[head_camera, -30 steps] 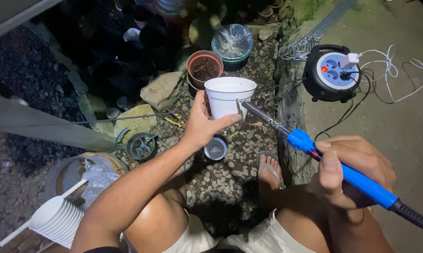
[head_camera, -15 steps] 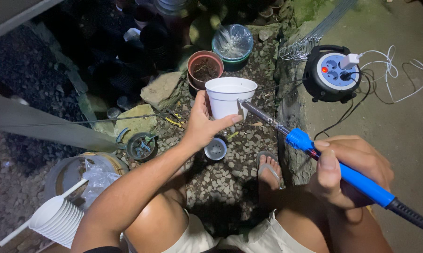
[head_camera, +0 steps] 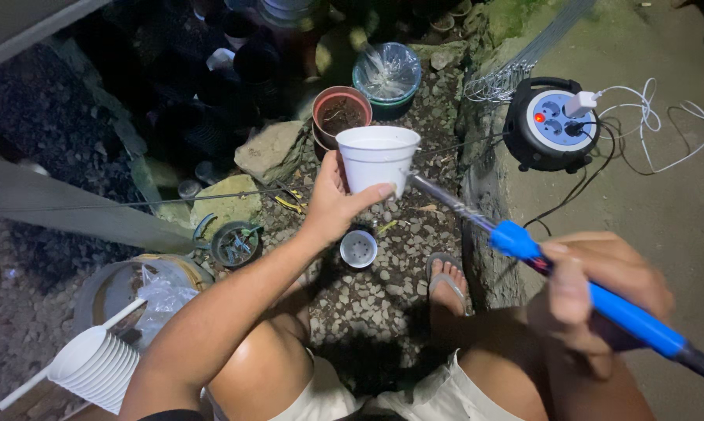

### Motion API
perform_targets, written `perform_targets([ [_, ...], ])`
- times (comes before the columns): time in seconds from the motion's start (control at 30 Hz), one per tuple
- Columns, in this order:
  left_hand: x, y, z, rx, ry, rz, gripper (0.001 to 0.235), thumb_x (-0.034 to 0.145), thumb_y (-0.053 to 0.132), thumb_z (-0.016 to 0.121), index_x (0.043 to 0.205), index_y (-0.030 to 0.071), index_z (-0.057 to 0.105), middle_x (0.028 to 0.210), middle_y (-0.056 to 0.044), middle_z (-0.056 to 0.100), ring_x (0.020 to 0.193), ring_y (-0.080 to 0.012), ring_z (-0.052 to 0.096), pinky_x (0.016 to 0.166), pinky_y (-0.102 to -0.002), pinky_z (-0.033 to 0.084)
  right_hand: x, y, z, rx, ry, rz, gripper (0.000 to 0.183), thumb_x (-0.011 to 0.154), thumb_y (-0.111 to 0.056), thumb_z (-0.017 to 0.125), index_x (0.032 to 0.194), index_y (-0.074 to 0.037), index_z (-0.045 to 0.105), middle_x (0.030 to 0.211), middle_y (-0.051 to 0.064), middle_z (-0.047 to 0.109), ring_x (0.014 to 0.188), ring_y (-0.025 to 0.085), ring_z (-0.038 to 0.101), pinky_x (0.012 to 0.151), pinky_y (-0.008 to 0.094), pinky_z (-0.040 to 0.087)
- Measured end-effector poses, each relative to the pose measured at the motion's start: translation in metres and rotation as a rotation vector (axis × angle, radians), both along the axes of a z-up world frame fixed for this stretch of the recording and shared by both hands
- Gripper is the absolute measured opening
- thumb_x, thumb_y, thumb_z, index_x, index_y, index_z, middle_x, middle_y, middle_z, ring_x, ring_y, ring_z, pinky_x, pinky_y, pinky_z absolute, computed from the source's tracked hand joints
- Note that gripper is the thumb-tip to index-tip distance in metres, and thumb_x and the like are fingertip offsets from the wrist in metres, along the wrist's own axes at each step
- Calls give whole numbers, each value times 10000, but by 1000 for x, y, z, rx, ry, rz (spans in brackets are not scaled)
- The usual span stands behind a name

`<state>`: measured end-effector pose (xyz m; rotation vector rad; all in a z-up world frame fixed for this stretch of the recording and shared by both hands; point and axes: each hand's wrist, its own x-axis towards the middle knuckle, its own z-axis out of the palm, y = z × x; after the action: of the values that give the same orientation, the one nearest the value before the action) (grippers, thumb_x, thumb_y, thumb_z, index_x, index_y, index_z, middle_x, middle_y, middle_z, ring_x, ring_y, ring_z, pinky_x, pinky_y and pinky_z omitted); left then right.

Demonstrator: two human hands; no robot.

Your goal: The person uses a heated soldering iron to melt holes into the sides and bottoms of white plastic cups. They handle each cup one at a time, rotate it to create multiple holes, and place the finished cups into a cardboard box.

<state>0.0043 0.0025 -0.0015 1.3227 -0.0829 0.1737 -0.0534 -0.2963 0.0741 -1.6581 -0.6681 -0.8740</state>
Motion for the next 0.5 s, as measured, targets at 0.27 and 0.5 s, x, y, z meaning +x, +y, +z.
perform_targets([
  [0.27,-3,6,1,-64,21,-86,764,827,131,841,1435,-10,400,1366,-143,603,1272,-227,616,1117,-381,490,13,-4,-18,112,7,-45,185,1179,-133,644,1085,11,576,985,155,672,801,181,621,774,274,521],
  [0.5,-6,10,5,151,-74,-87,921,784,165,889,1506,13,338,1453,-143,524,1378,-225,528,1188,-377,416,38,26,2,108,157,-92,137,1101,-65,652,1172,52,647,927,110,656,755,128,610,729,251,497],
])
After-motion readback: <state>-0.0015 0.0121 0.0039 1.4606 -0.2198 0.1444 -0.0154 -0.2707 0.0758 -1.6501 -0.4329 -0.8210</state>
